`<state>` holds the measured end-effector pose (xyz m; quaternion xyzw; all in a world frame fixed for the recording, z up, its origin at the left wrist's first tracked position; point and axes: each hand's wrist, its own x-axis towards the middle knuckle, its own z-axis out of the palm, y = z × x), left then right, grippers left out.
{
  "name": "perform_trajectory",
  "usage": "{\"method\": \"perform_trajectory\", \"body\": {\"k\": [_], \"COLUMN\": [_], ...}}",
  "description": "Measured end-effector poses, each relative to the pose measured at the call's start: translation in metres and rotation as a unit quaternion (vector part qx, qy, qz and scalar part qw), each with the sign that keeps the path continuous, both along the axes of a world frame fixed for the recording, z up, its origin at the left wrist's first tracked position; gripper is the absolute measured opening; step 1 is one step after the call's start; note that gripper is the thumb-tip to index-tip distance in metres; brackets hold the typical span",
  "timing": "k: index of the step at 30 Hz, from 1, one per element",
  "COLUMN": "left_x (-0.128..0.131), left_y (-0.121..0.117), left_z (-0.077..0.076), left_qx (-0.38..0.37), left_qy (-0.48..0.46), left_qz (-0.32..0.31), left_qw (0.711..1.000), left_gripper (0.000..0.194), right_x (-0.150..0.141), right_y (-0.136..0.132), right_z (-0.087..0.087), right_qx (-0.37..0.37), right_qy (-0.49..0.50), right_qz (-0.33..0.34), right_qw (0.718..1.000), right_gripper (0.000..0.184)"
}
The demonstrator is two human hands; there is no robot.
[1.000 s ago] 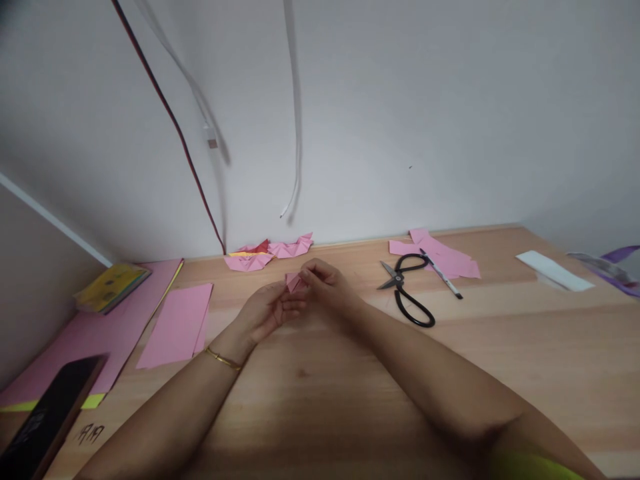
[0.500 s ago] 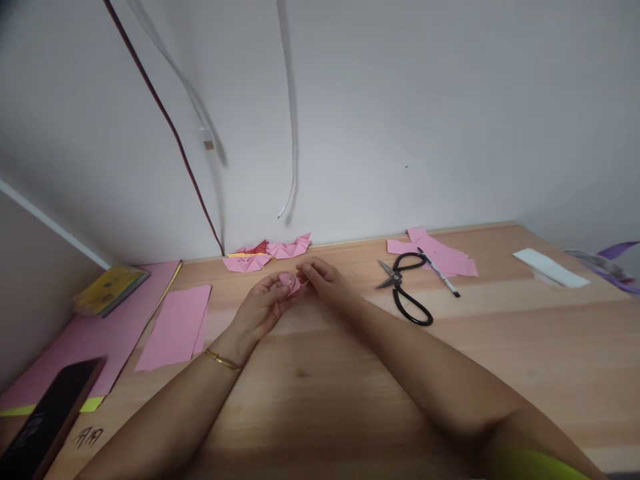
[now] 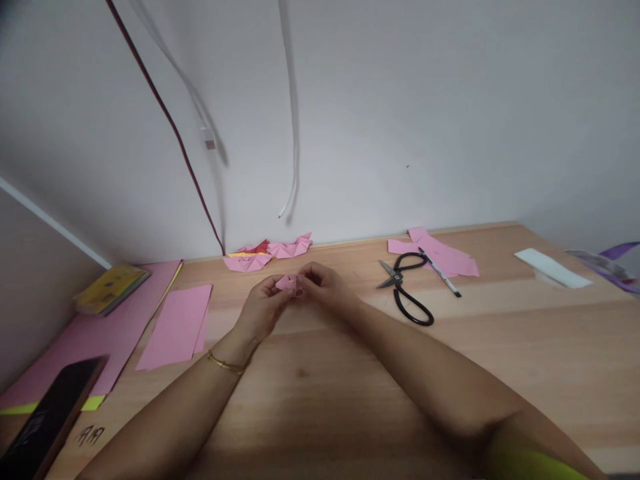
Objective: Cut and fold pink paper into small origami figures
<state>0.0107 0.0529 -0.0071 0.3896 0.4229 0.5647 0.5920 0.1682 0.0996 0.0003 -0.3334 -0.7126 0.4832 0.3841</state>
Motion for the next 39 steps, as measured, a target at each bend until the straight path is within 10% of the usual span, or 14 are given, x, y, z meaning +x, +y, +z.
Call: {"method": "perform_trajectory", "body": {"k": [39], "left_x": [-0.0020], "left_y": [-0.0010], "left_z": [-0.0012], "left_qx": [0.080], "left_qy": [0.157], "left_qz": [0.049], "left_qw": [0.983], "left_gripper": [0.022], "right_x": [-0.0004], "right_y": [-0.0037], "right_z": [0.0027], "right_qx": [0.021], "right_qy": [-0.060], "right_qz": [-0.016], "right_qw": [0.998], "right_gripper": [0.028]}}
